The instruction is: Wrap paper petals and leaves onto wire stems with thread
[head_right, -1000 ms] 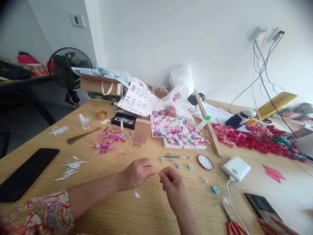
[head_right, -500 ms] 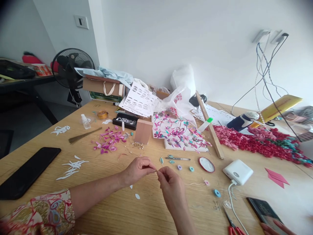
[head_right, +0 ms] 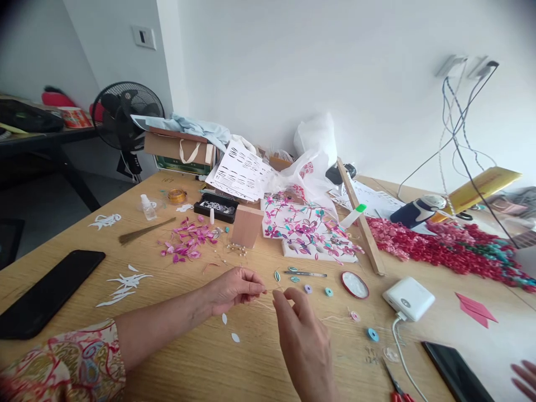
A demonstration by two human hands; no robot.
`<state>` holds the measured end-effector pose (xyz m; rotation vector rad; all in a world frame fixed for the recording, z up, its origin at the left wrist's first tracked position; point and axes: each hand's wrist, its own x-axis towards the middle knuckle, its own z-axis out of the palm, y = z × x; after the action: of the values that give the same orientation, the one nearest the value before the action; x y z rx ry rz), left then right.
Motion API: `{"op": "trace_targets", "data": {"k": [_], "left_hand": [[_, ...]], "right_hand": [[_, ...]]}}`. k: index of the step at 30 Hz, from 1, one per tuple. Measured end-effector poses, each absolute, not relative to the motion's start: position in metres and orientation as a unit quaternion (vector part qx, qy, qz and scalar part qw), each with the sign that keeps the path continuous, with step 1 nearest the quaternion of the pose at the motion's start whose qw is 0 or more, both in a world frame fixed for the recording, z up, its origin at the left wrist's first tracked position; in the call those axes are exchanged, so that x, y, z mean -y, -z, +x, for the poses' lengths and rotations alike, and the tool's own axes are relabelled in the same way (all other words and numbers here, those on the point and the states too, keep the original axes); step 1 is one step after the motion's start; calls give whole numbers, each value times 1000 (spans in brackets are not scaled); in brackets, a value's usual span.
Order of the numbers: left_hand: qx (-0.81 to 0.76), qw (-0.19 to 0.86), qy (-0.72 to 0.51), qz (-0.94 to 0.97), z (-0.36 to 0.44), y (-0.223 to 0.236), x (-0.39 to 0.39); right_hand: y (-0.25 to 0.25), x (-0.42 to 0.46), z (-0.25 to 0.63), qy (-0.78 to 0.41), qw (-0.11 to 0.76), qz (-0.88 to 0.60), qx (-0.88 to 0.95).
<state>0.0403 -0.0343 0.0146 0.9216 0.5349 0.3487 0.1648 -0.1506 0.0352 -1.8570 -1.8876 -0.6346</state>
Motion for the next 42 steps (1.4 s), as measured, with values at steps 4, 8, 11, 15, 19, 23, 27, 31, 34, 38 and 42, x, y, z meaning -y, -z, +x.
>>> {"op": "trace_targets", "data": {"k": [4,8,11,15,19,23,27,31,34,38,42], "left_hand": [[-247,846,-157,445,41,-16,36],[-256,839,-166,450,42,-13,35],[-257,836,-169,454,42,-12,34],[-263,831,-169,461,42,-14,35],[-267,814,-175,485,42,-16,36],[-262,739,-215,582,45,-12,39],[-192,496,-318,785,44,-8,43],[-128,319,-332,878,42,-4,43],[-189,422,-331,823,44,-3,39],[-292,698,-242,608,45,-8,33],[-256,827,-160,474,41,-12,30]], "right_hand": [[-33,147,168,234,95,-685,684],[-35,149,169,233,84,-668,702],[-31,151,172,239,118,-644,717],[-21,148,177,209,158,-620,740],[-19,144,176,146,228,-628,730],[-25,143,166,29,307,-695,650],[-20,135,161,-158,420,-754,480],[-13,127,166,-317,494,-712,385],[-20,131,169,-248,442,-752,421],[-35,145,167,18,341,-745,573],[-30,146,169,129,264,-631,718]]}}
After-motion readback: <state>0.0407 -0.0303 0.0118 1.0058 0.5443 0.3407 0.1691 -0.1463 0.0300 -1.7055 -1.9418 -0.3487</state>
